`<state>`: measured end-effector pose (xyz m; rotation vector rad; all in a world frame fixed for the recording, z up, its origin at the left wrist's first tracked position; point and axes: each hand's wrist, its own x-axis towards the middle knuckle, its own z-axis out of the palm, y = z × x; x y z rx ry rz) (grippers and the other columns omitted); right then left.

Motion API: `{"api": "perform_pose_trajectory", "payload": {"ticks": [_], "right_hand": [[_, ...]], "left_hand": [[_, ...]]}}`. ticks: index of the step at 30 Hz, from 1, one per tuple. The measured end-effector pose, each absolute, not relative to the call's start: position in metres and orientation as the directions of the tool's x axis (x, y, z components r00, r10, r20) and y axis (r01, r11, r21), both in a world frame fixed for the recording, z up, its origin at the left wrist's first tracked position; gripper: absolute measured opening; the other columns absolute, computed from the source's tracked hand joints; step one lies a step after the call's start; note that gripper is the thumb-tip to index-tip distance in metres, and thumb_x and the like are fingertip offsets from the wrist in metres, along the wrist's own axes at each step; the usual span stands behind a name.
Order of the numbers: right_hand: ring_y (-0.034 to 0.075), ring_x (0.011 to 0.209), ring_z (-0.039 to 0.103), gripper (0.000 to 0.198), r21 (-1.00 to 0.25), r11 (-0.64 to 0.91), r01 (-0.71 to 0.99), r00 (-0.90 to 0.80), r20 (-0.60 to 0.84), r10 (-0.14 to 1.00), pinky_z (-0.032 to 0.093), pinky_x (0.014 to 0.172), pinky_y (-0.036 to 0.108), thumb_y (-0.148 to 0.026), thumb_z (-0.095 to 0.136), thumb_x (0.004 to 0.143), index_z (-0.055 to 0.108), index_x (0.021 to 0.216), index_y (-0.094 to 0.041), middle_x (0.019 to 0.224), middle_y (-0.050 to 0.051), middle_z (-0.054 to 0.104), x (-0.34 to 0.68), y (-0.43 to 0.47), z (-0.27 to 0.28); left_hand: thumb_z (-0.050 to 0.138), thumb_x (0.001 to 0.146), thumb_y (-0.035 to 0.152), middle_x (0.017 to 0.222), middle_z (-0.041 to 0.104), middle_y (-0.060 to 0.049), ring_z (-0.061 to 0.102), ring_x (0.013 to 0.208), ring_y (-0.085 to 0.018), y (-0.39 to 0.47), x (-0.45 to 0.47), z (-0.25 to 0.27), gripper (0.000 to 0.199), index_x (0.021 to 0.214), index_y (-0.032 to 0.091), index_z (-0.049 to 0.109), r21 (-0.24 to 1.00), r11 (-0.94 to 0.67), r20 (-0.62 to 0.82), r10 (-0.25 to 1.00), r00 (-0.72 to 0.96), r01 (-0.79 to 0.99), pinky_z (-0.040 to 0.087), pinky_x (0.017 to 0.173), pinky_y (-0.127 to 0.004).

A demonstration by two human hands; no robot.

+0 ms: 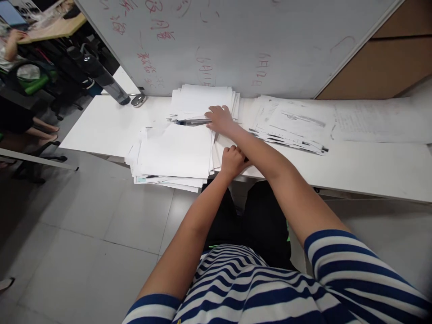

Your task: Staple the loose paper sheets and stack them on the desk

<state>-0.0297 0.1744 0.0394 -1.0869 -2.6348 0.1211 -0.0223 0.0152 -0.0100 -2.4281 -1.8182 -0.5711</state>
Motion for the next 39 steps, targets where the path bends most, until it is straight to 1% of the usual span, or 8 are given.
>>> {"api": "perform_pose_trajectory", "payload": {"ticks": [3,6,10,13,19,25,34,39], "right_hand": [[0.037,0.14,0.036,0.049,-0.212,0.65,0.729,-0.585,0.3,0.754,0.021,0.114,0.062,-0.047,0.037,0.1,0.051,0.141,-0.022,0.155,0.014,0.043,0.032,0.163,0.042],[0.035,0.142,0.036,0.053,-0.24,0.424,0.873,-0.348,0.303,0.887,0.025,0.114,0.06,-0.045,0.033,0.1,0.047,0.144,-0.02,0.155,0.017,0.043,0.115,0.151,0.033],[0.037,0.145,0.033,0.064,-0.28,0.109,0.954,-0.046,0.223,0.974,0.027,0.114,0.062,-0.053,0.044,0.094,0.043,0.148,-0.019,0.158,0.019,0.039,0.205,0.14,0.007],[0.037,0.146,0.034,0.069,-0.325,0.008,0.946,0.048,0.163,0.985,0.026,0.114,0.064,-0.059,0.049,0.091,0.046,0.147,-0.019,0.158,0.019,0.04,0.231,0.138,-0.012],[0.03,0.143,0.042,0.049,-0.358,0.002,0.934,0.11,0.293,0.95,0.028,0.115,0.056,-0.047,0.04,0.098,0.058,0.134,-0.018,0.151,0.018,0.051,0.224,0.132,-0.023],[0.03,0.132,0.053,0.045,-0.378,-0.001,0.926,0.128,0.31,0.942,0.035,0.108,0.049,-0.032,0.03,0.101,0.061,0.129,-0.013,0.132,0.02,0.065,0.218,0.123,-0.011],[0.032,0.125,0.054,0.048,-0.363,0.037,0.931,0.089,0.323,0.942,0.037,0.104,0.05,-0.042,0.032,0.101,0.063,0.125,-0.016,0.135,0.019,0.062,0.226,0.122,-0.013],[0.034,0.124,0.053,0.047,-0.391,0.025,0.92,0.108,0.316,0.943,0.037,0.104,0.051,-0.041,0.035,0.099,0.064,0.125,-0.015,0.135,0.02,0.062,0.226,0.125,-0.014]], "left_hand": [[0.053,0.089,0.067,0.091,0.067,-0.014,0.058,0.09,-0.028,0.013,-0.023,-0.008,0.05,0.093,0.019,0.068,0.15,-0.312,0.366,0.899,0.24,0.938,0.032,0.074,-0.039],[0.047,0.09,0.071,0.088,0.065,-0.013,0.058,0.088,-0.028,0.013,-0.023,-0.008,0.054,0.089,0.02,0.066,0.169,-0.324,0.395,0.888,0.237,0.931,0.031,0.073,-0.039],[0.047,0.09,0.071,0.088,0.065,-0.013,0.057,0.087,-0.028,0.015,-0.024,-0.011,0.053,0.088,0.021,0.065,0.171,-0.325,0.417,0.879,0.231,0.93,0.03,0.073,-0.039],[0.048,0.089,0.072,0.086,0.064,-0.013,0.057,0.086,-0.028,0.015,-0.024,-0.011,0.052,0.087,0.022,0.065,0.171,-0.315,0.419,0.881,0.221,0.934,0.03,0.072,-0.039],[0.048,0.089,0.073,0.086,0.065,-0.012,0.057,0.086,-0.028,0.015,-0.024,-0.012,0.052,0.086,0.023,0.065,0.138,-0.287,0.424,0.882,0.205,0.948,0.03,0.072,-0.039],[0.049,0.088,0.074,0.086,0.066,-0.012,0.058,0.085,-0.028,0.016,-0.025,-0.013,0.053,0.087,0.023,0.065,0.117,-0.275,0.43,0.88,0.201,0.954,0.03,0.072,-0.038],[0.052,0.087,0.072,0.086,0.066,-0.011,0.057,0.084,-0.027,0.016,-0.024,-0.009,0.049,0.085,0.024,0.063,0.109,-0.265,0.424,0.884,0.196,0.958,0.031,0.072,-0.038],[0.049,0.088,0.073,0.086,0.065,-0.011,0.058,0.084,-0.027,0.016,-0.025,-0.01,0.052,0.086,0.023,0.064,0.116,-0.27,0.425,0.883,0.198,0.956,0.03,0.072,-0.038]]}}
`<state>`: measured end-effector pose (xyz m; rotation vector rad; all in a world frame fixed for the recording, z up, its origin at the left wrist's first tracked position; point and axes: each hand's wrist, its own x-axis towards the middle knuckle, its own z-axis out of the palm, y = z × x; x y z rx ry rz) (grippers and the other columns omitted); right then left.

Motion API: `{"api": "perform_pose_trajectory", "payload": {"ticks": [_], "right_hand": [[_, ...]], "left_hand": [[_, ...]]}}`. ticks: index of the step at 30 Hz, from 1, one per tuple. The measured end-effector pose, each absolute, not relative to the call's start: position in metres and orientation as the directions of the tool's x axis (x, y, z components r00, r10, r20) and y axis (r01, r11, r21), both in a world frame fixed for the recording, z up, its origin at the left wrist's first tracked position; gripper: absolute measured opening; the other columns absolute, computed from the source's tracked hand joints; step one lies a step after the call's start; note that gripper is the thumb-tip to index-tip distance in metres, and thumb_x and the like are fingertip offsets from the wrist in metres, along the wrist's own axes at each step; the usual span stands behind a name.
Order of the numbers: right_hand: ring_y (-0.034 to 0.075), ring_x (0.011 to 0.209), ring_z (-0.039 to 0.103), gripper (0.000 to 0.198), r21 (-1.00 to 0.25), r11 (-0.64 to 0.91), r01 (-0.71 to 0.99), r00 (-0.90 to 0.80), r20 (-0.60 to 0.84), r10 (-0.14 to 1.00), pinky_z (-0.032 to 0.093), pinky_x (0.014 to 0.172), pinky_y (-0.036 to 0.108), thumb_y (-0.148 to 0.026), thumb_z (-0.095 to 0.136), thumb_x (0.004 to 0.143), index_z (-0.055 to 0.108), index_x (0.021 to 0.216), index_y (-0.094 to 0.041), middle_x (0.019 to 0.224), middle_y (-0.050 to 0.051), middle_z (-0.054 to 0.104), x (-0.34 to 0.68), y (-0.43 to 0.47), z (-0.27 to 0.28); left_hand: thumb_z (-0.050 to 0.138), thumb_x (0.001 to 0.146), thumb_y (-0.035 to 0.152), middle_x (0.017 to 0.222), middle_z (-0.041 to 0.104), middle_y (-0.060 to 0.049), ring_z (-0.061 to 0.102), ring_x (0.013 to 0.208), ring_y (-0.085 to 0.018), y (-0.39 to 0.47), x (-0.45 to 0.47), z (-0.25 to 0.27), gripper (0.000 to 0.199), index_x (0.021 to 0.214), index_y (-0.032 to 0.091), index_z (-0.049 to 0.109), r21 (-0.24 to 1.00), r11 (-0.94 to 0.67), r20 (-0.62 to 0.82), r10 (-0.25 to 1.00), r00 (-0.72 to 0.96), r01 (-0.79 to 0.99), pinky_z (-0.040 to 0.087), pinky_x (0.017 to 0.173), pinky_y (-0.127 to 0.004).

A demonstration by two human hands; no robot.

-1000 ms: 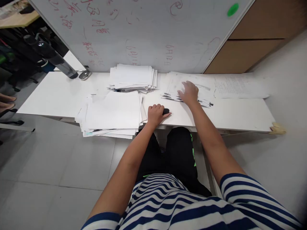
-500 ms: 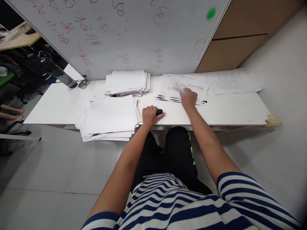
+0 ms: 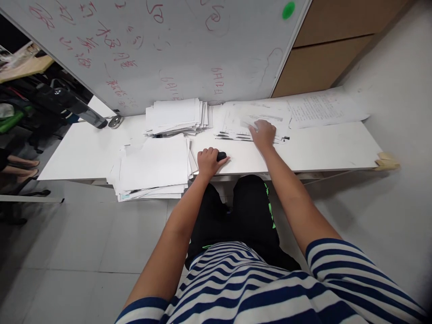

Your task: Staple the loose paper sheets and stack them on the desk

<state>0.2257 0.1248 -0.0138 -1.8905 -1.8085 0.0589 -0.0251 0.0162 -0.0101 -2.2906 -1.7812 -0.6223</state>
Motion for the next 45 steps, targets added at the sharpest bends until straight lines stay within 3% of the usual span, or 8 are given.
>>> {"api": "perform_pose_trajectory", "payload": {"ticks": [7,11,15,18,25,30,37,45], "right_hand": [[0.035,0.122,0.054,0.049,-0.438,0.009,0.899,0.143,0.312,0.939,0.036,0.104,0.053,-0.043,0.034,0.098,0.063,0.126,-0.015,0.133,0.021,0.063,0.225,0.126,-0.016],[0.039,0.123,0.05,0.057,-0.404,-0.063,0.913,0.189,0.281,0.941,0.036,0.102,0.058,-0.052,0.033,0.099,0.06,0.13,-0.012,0.136,0.024,0.059,0.224,0.134,-0.016],[0.046,0.123,0.047,0.07,-0.354,-0.095,0.93,0.169,0.184,0.968,0.037,0.096,0.064,-0.066,0.034,0.095,0.059,0.128,-0.01,0.131,0.029,0.059,0.222,0.147,-0.005],[0.046,0.12,0.05,0.076,-0.292,-0.087,0.953,0.116,0.083,0.99,0.04,0.094,0.061,-0.07,0.037,0.092,0.057,0.129,-0.006,0.122,0.03,0.062,0.221,0.156,0.01],[0.044,0.113,0.06,0.057,-0.097,0.086,0.992,-0.098,-0.126,0.987,0.046,0.093,0.055,-0.045,0.047,0.096,0.056,0.13,-0.001,0.12,0.03,0.064,0.214,0.165,0.04],[0.045,0.116,0.06,0.045,-0.025,0.132,0.991,-0.135,-0.199,0.971,0.046,0.096,0.056,-0.035,0.051,0.095,0.065,0.119,0.0,0.119,0.029,0.065,0.21,0.174,0.043],[0.045,0.117,0.059,0.044,-0.017,0.182,0.983,-0.182,-0.183,0.966,0.044,0.097,0.061,-0.039,0.051,0.096,0.07,0.113,-0.003,0.115,0.027,0.067,0.206,0.182,0.035],[0.041,0.111,0.063,0.033,0.065,0.218,0.974,-0.201,-0.205,0.958,0.048,0.089,0.057,-0.022,0.049,0.094,0.069,0.112,-0.003,0.107,0.026,0.068,0.209,0.182,0.035]], "left_hand": [[0.05,0.088,0.072,0.088,0.065,-0.012,0.058,0.086,-0.028,0.015,-0.024,-0.008,0.05,0.087,0.023,0.064,0.13,-0.273,0.41,0.89,0.199,0.953,0.03,0.073,-0.038],[0.051,0.088,0.071,0.087,0.065,-0.012,0.057,0.085,-0.027,0.015,-0.024,-0.007,0.05,0.086,0.023,0.063,0.114,-0.272,0.422,0.884,0.201,0.955,0.03,0.072,-0.037],[0.051,0.088,0.071,0.086,0.064,-0.012,0.057,0.085,-0.027,0.015,-0.024,-0.008,0.05,0.085,0.023,0.062,0.116,-0.271,0.433,0.88,0.197,0.955,0.03,0.072,-0.037],[0.051,0.088,0.072,0.086,0.065,-0.012,0.057,0.085,-0.027,0.016,-0.024,-0.008,0.051,0.085,0.022,0.063,0.134,-0.271,0.418,0.888,0.194,0.953,0.029,0.073,-0.037],[0.05,0.088,0.073,0.085,0.065,-0.013,0.056,0.085,-0.028,0.016,-0.024,-0.006,0.054,0.084,0.021,0.063,0.177,-0.279,0.404,0.895,0.189,0.944,0.027,0.072,-0.038],[0.052,0.087,0.072,0.085,0.065,-0.013,0.056,0.086,-0.028,0.016,-0.024,-0.005,0.052,0.084,0.021,0.063,0.214,-0.291,0.398,0.898,0.189,0.932,0.027,0.073,-0.038],[0.05,0.088,0.073,0.085,0.065,-0.013,0.056,0.084,-0.027,0.016,-0.024,-0.005,0.055,0.083,0.02,0.063,0.183,-0.301,0.423,0.883,0.201,0.936,0.026,0.072,-0.038],[0.051,0.088,0.072,0.086,0.065,-0.013,0.056,0.085,-0.028,0.015,-0.024,-0.005,0.054,0.085,0.02,0.064,0.192,-0.3,0.409,0.89,0.202,0.934,0.027,0.073,-0.038]]}}
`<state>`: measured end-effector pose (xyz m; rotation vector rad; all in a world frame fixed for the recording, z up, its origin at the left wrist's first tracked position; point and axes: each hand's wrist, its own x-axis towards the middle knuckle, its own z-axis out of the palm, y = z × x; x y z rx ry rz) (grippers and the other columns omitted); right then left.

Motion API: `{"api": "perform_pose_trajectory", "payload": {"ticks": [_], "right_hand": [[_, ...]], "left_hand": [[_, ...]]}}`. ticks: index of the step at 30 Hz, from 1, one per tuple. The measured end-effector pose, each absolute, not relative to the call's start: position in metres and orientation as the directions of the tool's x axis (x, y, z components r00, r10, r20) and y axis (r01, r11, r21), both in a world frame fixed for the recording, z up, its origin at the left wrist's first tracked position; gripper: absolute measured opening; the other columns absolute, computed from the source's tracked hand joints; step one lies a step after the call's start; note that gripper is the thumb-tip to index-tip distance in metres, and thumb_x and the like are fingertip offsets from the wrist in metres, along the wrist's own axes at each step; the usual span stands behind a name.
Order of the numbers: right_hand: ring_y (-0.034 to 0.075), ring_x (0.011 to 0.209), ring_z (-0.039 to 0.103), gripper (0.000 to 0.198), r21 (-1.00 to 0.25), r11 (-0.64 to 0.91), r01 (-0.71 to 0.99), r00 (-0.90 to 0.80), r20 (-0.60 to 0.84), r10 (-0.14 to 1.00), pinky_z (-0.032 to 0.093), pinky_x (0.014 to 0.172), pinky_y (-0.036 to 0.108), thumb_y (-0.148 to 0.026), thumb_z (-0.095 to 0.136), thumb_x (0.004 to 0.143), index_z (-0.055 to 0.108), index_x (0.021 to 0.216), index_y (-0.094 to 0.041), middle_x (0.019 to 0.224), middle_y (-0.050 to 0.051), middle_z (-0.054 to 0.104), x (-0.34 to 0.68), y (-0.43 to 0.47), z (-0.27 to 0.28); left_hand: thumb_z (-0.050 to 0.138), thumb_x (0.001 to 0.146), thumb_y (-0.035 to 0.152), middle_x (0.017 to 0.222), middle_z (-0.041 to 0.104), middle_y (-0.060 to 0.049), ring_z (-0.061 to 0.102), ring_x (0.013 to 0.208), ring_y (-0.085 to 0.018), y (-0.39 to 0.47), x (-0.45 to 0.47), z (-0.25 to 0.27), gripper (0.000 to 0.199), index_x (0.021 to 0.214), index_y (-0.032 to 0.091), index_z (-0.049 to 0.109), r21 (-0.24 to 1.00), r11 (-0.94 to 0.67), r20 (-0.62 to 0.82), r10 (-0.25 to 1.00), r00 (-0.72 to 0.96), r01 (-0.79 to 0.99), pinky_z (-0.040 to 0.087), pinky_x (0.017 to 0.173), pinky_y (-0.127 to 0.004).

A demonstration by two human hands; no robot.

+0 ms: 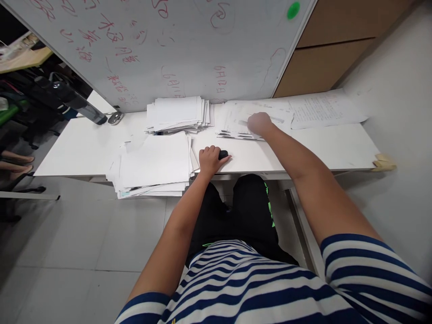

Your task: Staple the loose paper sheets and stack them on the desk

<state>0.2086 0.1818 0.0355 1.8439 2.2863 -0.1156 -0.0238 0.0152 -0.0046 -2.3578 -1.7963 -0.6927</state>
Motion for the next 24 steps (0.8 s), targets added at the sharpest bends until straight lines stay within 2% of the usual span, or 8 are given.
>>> {"api": "perform_pose_trajectory", "payload": {"ticks": [4,7,11,13,16,20,22,24], "right_hand": [[0.04,0.11,0.063,0.038,0.087,0.232,0.969,-0.215,-0.166,0.962,0.048,0.087,0.053,-0.016,0.048,0.091,0.063,0.123,-0.001,0.108,0.028,0.068,0.211,0.176,0.035],[0.04,0.106,0.064,0.043,0.017,0.144,0.989,-0.142,-0.089,0.986,0.048,0.085,0.05,-0.016,0.044,0.093,0.056,0.129,0.003,0.107,0.03,0.067,0.216,0.167,0.038],[0.037,0.095,0.066,0.049,-0.242,0.041,0.969,-0.017,0.102,0.995,0.048,0.084,0.05,-0.036,0.028,0.102,0.058,0.123,-0.003,0.096,0.027,0.068,0.225,0.137,0.051],[0.036,0.093,0.065,0.059,-0.402,0.076,0.912,0.005,0.195,0.981,0.048,0.085,0.049,-0.052,0.023,0.102,0.062,0.117,-0.009,0.094,0.023,0.07,0.231,0.114,0.061],[0.033,0.095,0.066,0.067,-0.612,0.198,0.766,-0.02,0.285,0.958,0.051,0.087,0.046,-0.07,0.03,0.096,0.066,0.112,-0.015,0.098,0.018,0.072,0.24,0.072,0.077],[0.03,0.096,0.068,0.07,-0.809,0.258,0.529,0.003,0.306,0.952,0.054,0.084,0.042,-0.079,0.047,0.086,0.071,0.106,-0.017,0.098,0.011,0.075,0.252,0.019,0.1],[0.03,0.095,0.069,0.067,-0.868,0.243,0.433,0.018,0.278,0.96,0.056,0.083,0.042,-0.078,0.054,0.083,0.074,0.101,-0.017,0.096,0.009,0.076,0.257,-0.004,0.111],[0.03,0.094,0.069,0.062,-0.91,0.221,0.35,0.022,0.244,0.97,0.057,0.082,0.042,-0.076,0.06,0.08,0.075,0.097,-0.018,0.095,0.008,0.077,0.261,-0.024,0.121]], "left_hand": [[0.05,0.089,0.071,0.087,0.065,-0.013,0.056,0.085,-0.028,0.016,-0.024,-0.006,0.054,0.086,0.02,0.064,0.191,-0.297,0.404,0.892,0.201,0.935,0.028,0.073,-0.038],[0.049,0.089,0.072,0.087,0.065,-0.014,0.057,0.087,-0.029,0.016,-0.025,-0.006,0.054,0.087,0.02,0.065,0.198,-0.294,0.403,0.894,0.196,0.935,0.03,0.075,-0.039],[0.051,0.087,0.073,0.092,0.067,-0.015,0.058,0.092,-0.03,0.016,-0.025,-0.006,0.055,0.091,0.02,0.067,0.219,-0.292,0.409,0.894,0.184,0.931,0.033,0.083,-0.042],[0.053,0.086,0.072,0.098,0.069,-0.015,0.059,0.097,-0.031,0.015,-0.025,-0.005,0.054,0.096,0.021,0.068,0.241,-0.295,0.426,0.888,0.172,0.925,0.034,0.092,-0.044],[0.052,0.091,0.064,0.111,0.07,-0.014,0.059,0.109,-0.031,0.014,-0.026,-0.004,0.048,0.109,0.022,0.067,0.3,-0.309,0.463,0.874,0.145,0.903,0.03,0.105,-0.046],[0.049,0.095,0.051,0.131,0.064,-0.017,0.053,0.128,-0.031,0.01,-0.031,0.0,0.045,0.125,0.02,0.061,0.376,-0.357,0.513,0.849,0.129,0.855,0.021,0.116,-0.048],[0.052,0.093,0.053,0.135,0.061,-0.018,0.049,0.133,-0.032,0.004,-0.031,0.006,0.049,0.126,0.018,0.06,0.43,-0.418,0.556,0.821,0.13,0.8,0.017,0.118,-0.05],[0.054,0.09,0.057,0.135,0.06,-0.02,0.049,0.134,-0.032,-0.006,-0.026,0.016,0.055,0.127,0.017,0.059,0.521,-0.464,0.598,0.797,0.081,0.717,0.021,0.118,-0.05]]}}
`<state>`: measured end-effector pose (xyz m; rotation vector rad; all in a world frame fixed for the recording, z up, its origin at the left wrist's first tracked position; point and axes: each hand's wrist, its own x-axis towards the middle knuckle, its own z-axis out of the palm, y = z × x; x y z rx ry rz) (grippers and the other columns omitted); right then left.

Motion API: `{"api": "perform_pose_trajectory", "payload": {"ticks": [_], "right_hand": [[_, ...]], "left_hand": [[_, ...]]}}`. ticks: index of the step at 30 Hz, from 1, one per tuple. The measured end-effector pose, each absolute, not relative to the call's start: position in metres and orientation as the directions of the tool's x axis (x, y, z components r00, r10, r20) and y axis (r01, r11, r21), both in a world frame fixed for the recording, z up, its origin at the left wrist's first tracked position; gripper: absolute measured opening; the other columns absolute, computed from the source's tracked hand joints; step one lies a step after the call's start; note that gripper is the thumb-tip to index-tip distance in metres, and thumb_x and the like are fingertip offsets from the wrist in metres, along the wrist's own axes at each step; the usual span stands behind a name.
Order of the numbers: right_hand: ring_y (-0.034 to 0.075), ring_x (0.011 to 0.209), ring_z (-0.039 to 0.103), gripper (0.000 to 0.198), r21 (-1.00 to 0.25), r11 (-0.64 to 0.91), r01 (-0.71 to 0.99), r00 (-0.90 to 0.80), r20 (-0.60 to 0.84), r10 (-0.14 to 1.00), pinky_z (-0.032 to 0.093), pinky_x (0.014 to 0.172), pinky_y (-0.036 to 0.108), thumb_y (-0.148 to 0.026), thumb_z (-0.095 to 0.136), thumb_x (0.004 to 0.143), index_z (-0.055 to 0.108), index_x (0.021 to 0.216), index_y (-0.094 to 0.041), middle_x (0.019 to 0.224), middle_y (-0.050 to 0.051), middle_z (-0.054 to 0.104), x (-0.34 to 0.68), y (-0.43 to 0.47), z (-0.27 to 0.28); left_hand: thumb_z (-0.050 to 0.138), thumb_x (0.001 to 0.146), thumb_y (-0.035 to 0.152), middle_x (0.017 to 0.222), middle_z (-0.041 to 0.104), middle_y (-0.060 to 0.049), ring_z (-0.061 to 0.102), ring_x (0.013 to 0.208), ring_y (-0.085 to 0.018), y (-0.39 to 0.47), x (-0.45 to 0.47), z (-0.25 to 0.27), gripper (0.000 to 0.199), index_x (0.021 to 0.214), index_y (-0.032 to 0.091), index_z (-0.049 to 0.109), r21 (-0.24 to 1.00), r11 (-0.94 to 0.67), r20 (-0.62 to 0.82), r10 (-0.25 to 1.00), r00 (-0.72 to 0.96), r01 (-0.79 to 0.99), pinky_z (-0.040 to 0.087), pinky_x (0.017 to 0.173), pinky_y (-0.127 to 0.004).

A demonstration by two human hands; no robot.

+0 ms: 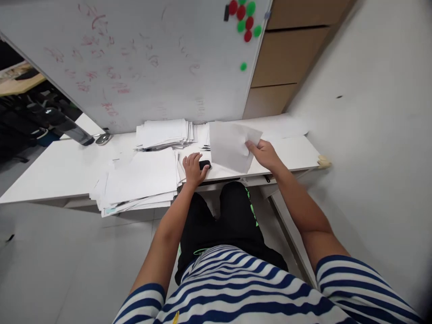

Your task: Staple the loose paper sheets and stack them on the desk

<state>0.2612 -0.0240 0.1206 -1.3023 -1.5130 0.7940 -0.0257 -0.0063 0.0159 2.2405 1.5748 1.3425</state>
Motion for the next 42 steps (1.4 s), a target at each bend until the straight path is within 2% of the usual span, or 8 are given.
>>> {"api": "perform_pose_trajectory", "payload": {"ticks": [4,8,16,24,32,35,38,42], "right_hand": [[0.029,0.093,0.069,0.053,-0.961,0.164,0.22,0.006,0.17,0.985,0.057,0.082,0.043,-0.071,0.071,0.076,0.076,0.089,-0.02,0.094,0.008,0.077,0.27,-0.05,0.127],[0.027,0.095,0.069,0.051,-0.988,0.128,0.086,0.053,0.133,0.99,0.056,0.087,0.043,-0.07,0.072,0.075,0.075,0.091,-0.021,0.094,0.007,0.076,0.27,-0.061,0.106],[0.023,0.092,0.069,0.046,-0.992,0.057,-0.114,0.072,0.049,0.996,0.056,0.086,0.038,-0.064,0.075,0.076,0.07,0.099,-0.024,0.094,0.003,0.076,0.237,-0.088,0.049],[0.022,0.093,0.067,0.042,-0.975,0.218,-0.051,0.21,0.203,0.956,0.052,0.089,0.037,-0.06,0.072,0.08,0.07,0.1,-0.024,0.096,0.002,0.074,0.238,-0.076,0.074],[0.019,0.074,0.059,0.038,-0.978,0.206,0.025,0.19,0.207,0.96,0.049,0.07,0.032,-0.064,0.064,0.085,0.067,0.085,-0.026,0.077,-0.001,0.066,0.233,-0.094,0.085],[0.018,0.074,0.059,0.038,-0.982,0.188,0.021,0.202,0.188,0.961,0.049,0.067,0.031,-0.064,0.067,0.082,0.066,0.085,-0.026,0.078,-0.001,0.066,0.232,-0.097,0.083],[0.019,0.072,0.059,0.041,-0.985,0.174,0.019,0.232,0.174,0.957,0.051,0.065,0.031,-0.066,0.068,0.08,0.063,0.079,-0.026,0.072,-0.002,0.064,0.233,-0.096,0.078],[0.021,0.083,0.065,0.039,-0.982,0.183,-0.051,0.236,0.166,0.957,0.055,0.074,0.034,-0.064,0.069,0.08,0.065,0.088,-0.026,0.08,0.0,0.069,0.236,-0.094,0.072]], "left_hand": [[0.06,0.087,0.061,0.13,0.062,-0.017,0.06,0.117,-0.026,-0.037,-0.002,0.045,0.06,0.129,0.019,0.056,0.802,-0.435,0.479,0.878,-0.005,0.41,0.044,0.101,-0.04],[0.067,0.084,0.056,0.093,0.07,-0.005,0.063,0.085,-0.018,-0.056,0.015,0.066,0.039,0.099,0.02,0.067,0.965,-0.206,0.202,0.979,0.04,0.16,0.048,0.075,-0.028],[0.071,0.081,0.052,0.082,0.07,-0.002,0.06,0.077,-0.016,-0.053,0.012,0.072,0.033,0.088,0.019,0.072,0.982,-0.153,0.16,0.985,-0.062,0.107,0.045,0.067,-0.026],[0.081,0.071,0.051,0.084,0.072,-0.001,0.063,0.079,-0.016,-0.044,0.021,0.088,0.037,0.088,0.019,0.073,0.974,-0.218,0.216,0.975,-0.045,-0.054,0.049,0.073,-0.028],[0.085,0.065,0.052,0.077,0.065,0.001,0.06,0.072,-0.013,-0.048,0.026,0.092,0.044,0.084,0.019,0.063,0.985,-0.144,0.136,0.987,-0.089,-0.093,0.048,0.066,-0.025],[0.082,0.069,0.056,0.082,0.066,-0.001,0.06,0.076,-0.014,-0.053,0.025,0.094,0.045,0.087,0.02,0.063,0.984,-0.161,0.158,0.986,-0.049,-0.07,0.048,0.067,-0.025],[0.067,0.081,0.065,0.072,0.058,0.0,0.054,0.068,-0.013,-0.059,0.022,0.099,0.045,0.076,0.02,0.06,0.978,-0.21,0.209,0.978,-0.023,-0.018,0.044,0.063,-0.025],[0.059,0.088,0.064,0.065,0.053,0.001,0.049,0.064,-0.012,-0.064,0.015,0.103,0.048,0.067,0.021,0.059,0.969,-0.247,0.246,0.969,0.023,0.03,0.042,0.062,-0.026]]}}
